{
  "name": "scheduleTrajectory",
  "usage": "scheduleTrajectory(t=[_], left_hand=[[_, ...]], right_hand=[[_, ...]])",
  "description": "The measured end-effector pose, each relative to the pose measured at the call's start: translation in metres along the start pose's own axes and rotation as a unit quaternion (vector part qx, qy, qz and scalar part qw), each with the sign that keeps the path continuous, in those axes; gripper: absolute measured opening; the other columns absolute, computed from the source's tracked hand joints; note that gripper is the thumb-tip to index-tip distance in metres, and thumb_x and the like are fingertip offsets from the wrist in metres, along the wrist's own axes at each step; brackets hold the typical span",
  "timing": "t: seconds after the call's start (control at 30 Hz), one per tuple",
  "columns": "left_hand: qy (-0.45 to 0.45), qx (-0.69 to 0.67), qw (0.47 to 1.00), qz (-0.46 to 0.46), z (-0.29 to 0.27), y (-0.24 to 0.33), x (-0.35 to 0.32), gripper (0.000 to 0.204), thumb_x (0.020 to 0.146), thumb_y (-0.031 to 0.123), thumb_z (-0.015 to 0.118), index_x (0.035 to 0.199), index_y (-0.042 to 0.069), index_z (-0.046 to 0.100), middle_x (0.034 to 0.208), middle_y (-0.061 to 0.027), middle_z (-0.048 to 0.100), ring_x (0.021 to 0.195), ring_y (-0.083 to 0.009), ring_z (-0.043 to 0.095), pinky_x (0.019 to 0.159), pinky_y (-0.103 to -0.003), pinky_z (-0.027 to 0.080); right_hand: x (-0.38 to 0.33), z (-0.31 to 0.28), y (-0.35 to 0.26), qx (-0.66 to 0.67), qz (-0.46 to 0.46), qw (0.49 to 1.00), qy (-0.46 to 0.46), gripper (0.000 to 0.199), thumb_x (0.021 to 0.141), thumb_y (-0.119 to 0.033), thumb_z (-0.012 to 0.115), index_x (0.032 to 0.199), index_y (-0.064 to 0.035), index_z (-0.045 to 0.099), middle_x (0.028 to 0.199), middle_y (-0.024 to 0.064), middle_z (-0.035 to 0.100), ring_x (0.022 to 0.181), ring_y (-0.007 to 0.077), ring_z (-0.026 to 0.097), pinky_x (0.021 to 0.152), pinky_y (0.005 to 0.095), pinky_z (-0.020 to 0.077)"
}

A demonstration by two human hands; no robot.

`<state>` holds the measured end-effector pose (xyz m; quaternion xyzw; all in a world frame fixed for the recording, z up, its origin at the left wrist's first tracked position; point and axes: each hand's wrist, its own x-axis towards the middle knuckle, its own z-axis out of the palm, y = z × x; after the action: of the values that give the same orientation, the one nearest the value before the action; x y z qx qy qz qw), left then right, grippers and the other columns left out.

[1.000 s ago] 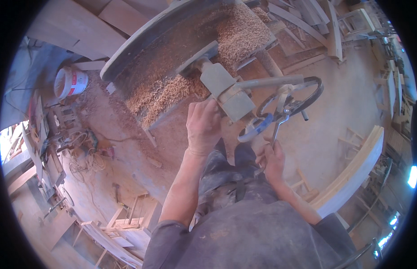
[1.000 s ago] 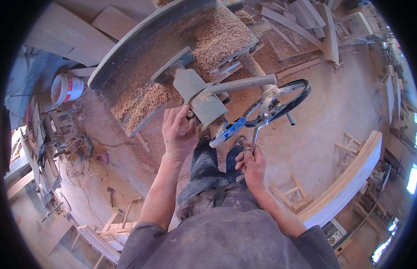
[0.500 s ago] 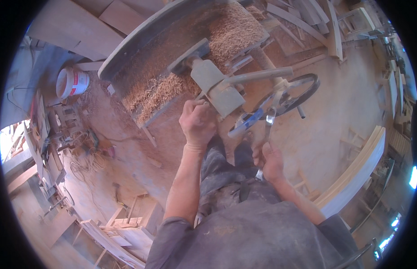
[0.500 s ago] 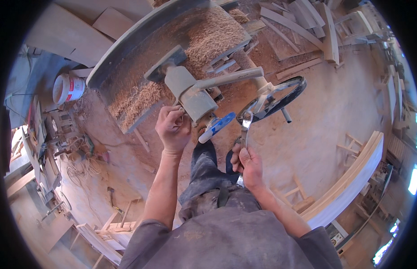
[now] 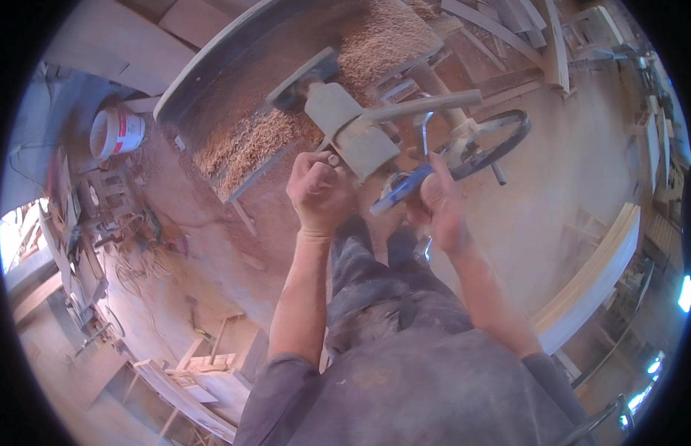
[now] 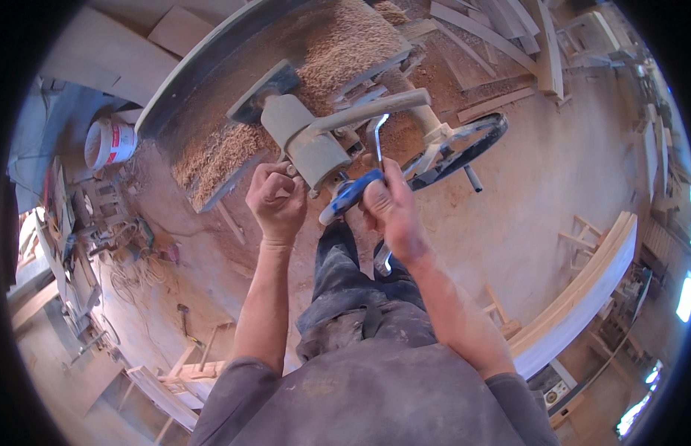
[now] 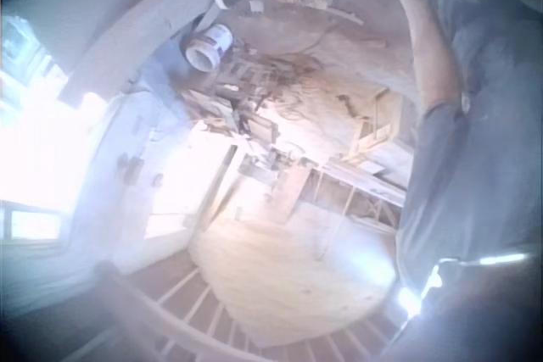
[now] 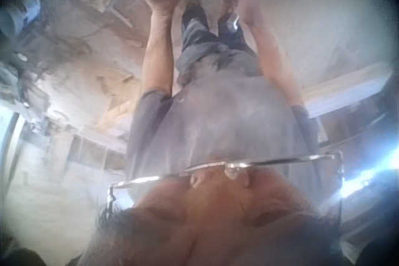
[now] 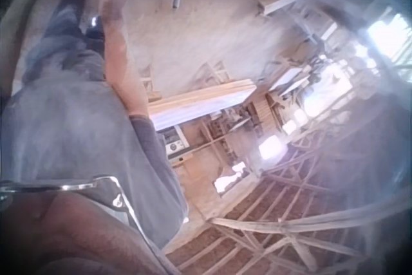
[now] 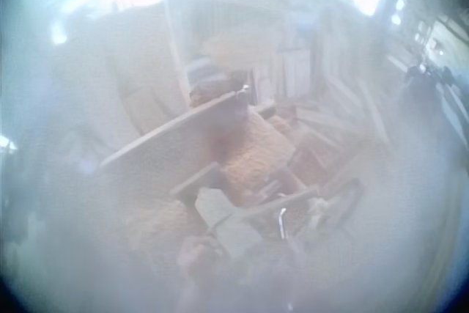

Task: The person uses a wrench to tighten or loosen bolts on a woodworking machine and wipes sawdust off a metal plate by hand.

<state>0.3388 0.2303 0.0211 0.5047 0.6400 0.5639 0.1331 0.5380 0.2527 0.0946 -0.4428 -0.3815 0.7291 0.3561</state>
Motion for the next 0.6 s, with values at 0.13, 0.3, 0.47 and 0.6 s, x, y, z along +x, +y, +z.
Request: scheduleTrajectory(t=[0.13,0.3,0.47,0.6], left_hand=[[-0.061,0.003,0.997,-0.043,-0.026,0.0,0.005,0.01,0.077,-0.008,0.069,0.077,0.0,0.063,0.095,-0.0114,0.069,0.081,-0.0177,0.064,0.068,-0.028,0.05],[-0.077,-0.069,0.964,-0.245,-0.033,0.056,-0.044,0.01,0.091,0.002,0.061,0.095,-0.001,0.07,0.096,-0.013,0.071,0.081,-0.0205,0.066,0.073,-0.03,0.052],[-0.18,-0.128,0.935,-0.277,-0.049,0.078,-0.085,0.018,0.096,0.012,0.061,0.097,-0.004,0.069,0.091,-0.0118,0.07,0.082,-0.0168,0.065,0.073,-0.031,0.051],[-0.137,-0.072,0.909,-0.386,-0.068,0.062,-0.066,0.026,0.096,0.019,0.062,0.092,-0.005,0.071,0.078,-0.0098,0.071,0.073,-0.0126,0.064,0.068,-0.03,0.051]], right_hand=[[-0.026,-0.02,0.026,0.064,0.066,0.994,0.065,0.038,0.104,-0.034,0.051,0.129,-0.0055,0.046,0.081,0.0017,0.057,0.06,0.0098,0.055,0.05,0.0225,0.0398],[-0.075,0.0,0.085,-0.001,0.06,0.997,0.044,0.021,0.103,-0.02,0.052,0.117,-0.0052,0.052,0.086,0.005,0.063,0.074,0.0137,0.064,0.063,0.027,0.0489],[-0.069,0.039,0.102,-0.268,-0.043,0.958,-0.091,0.017,0.095,-0.009,0.052,0.108,-0.0005,0.059,0.094,0.0183,0.068,0.09,0.0319,0.069,0.076,0.0377,0.0527],[-0.05,0.074,0.098,-0.239,0.014,0.958,-0.161,0.022,0.092,-0.008,0.053,0.11,0.0015,0.061,0.098,0.0268,0.066,0.099,0.0429,0.066,0.081,0.0435,0.0523]])
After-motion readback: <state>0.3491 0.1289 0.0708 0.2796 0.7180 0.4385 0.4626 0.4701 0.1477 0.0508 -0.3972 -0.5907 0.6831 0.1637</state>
